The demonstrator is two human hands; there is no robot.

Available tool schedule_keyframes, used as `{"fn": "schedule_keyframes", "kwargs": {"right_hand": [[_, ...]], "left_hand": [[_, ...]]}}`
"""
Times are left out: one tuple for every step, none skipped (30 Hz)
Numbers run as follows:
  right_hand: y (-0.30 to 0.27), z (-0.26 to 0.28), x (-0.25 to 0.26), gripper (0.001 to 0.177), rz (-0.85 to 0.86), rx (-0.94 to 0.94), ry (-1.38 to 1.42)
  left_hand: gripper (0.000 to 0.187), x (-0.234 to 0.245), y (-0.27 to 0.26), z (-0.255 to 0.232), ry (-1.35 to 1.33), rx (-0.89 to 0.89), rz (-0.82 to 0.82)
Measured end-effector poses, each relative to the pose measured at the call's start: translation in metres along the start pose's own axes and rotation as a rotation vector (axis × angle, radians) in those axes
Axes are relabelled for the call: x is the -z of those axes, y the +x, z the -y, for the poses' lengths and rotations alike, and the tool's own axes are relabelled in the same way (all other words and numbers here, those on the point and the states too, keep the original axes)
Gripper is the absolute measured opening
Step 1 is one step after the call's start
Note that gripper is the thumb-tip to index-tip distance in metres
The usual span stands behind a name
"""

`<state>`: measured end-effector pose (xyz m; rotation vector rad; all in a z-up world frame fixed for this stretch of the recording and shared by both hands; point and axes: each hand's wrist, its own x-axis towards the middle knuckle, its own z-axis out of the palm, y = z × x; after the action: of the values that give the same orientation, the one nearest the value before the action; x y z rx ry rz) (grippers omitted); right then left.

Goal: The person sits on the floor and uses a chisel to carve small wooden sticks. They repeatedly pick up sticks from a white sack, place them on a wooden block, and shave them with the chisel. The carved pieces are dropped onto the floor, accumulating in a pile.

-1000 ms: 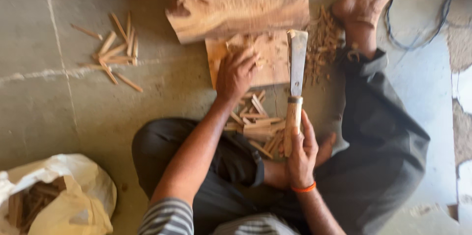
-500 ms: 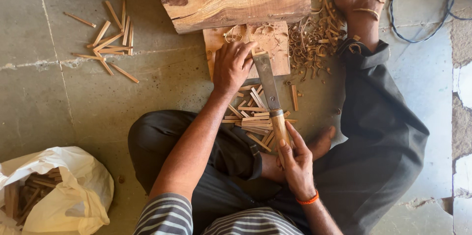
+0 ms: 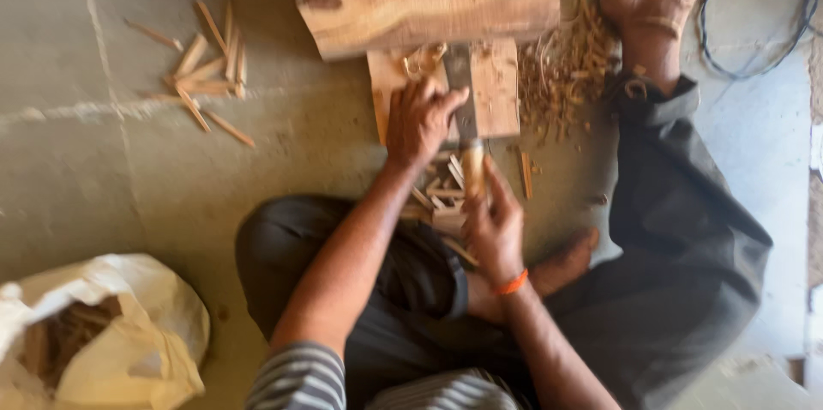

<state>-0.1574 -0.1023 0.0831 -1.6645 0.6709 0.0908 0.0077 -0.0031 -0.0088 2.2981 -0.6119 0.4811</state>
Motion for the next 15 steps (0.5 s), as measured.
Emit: {"fn": "schedule_keyframes", "kwargs": {"right_hand": [[0.010,0.003,-0.004,0.057,-0.005,0.026,0.038],[0.018,0.005,-0.007,0.057,-0.009,0.052,0.077],[0.001,-0.001,0.000,0.057,0.006,0.032,0.085],[-0.016,-0.005,0.014,0.055,0.037,0.100,-0.002],[-0.022,-0.004,0.019,0.054,0.037,0.203,-0.053],[-0.028,-0.003,0.020,0.053,0.036,0.305,-0.107],[-0.032,-0.001,0.026,0.055,0.024,0.186,-0.051],[-0.036,-0.001,0.028,0.057,0.013,0.067,0.006],[-0.048,-0.005,0.033,0.060,0.016,-0.084,0.052],[-0.054,-0.009,0.035,0.060,0.024,-0.101,0.039],[-0.047,-0.010,0.029,0.060,0.024,-0.093,0.042],[-0.038,-0.009,0.024,0.060,0.024,-0.086,0.045],[-0.028,-0.011,0.020,0.057,0.023,0.026,-0.006],[-0.016,-0.012,0.016,0.054,0.021,0.138,-0.057],[-0.010,-0.014,0.012,0.051,0.018,0.242,-0.103]], "left_hand": [[0.026,0.001,0.009,0.003,-0.025,0.014,-0.008],[0.025,0.000,0.020,0.010,0.005,-0.034,-0.032],[0.024,0.001,0.004,0.005,0.028,-0.029,-0.033],[0.024,0.001,-0.013,-0.002,0.052,-0.023,-0.033],[0.023,-0.002,-0.006,0.004,0.035,-0.024,-0.030],[0.022,-0.003,-0.001,0.007,0.019,-0.024,-0.027],[0.021,-0.007,0.003,0.008,0.002,-0.006,-0.034],[0.020,-0.012,0.010,0.013,0.025,-0.040,-0.034],[0.018,-0.013,-0.004,0.010,0.049,-0.044,-0.013],[0.017,-0.012,-0.017,0.008,0.073,-0.048,0.008],[0.020,-0.013,-0.012,0.012,0.087,-0.049,0.010],[0.023,-0.012,-0.007,0.015,0.102,-0.049,0.011],[0.027,-0.012,-0.006,0.013,0.111,-0.047,0.015],[0.026,-0.012,-0.003,0.010,0.085,-0.035,0.011],[0.025,-0.008,-0.005,0.007,0.060,-0.024,0.016]]}}
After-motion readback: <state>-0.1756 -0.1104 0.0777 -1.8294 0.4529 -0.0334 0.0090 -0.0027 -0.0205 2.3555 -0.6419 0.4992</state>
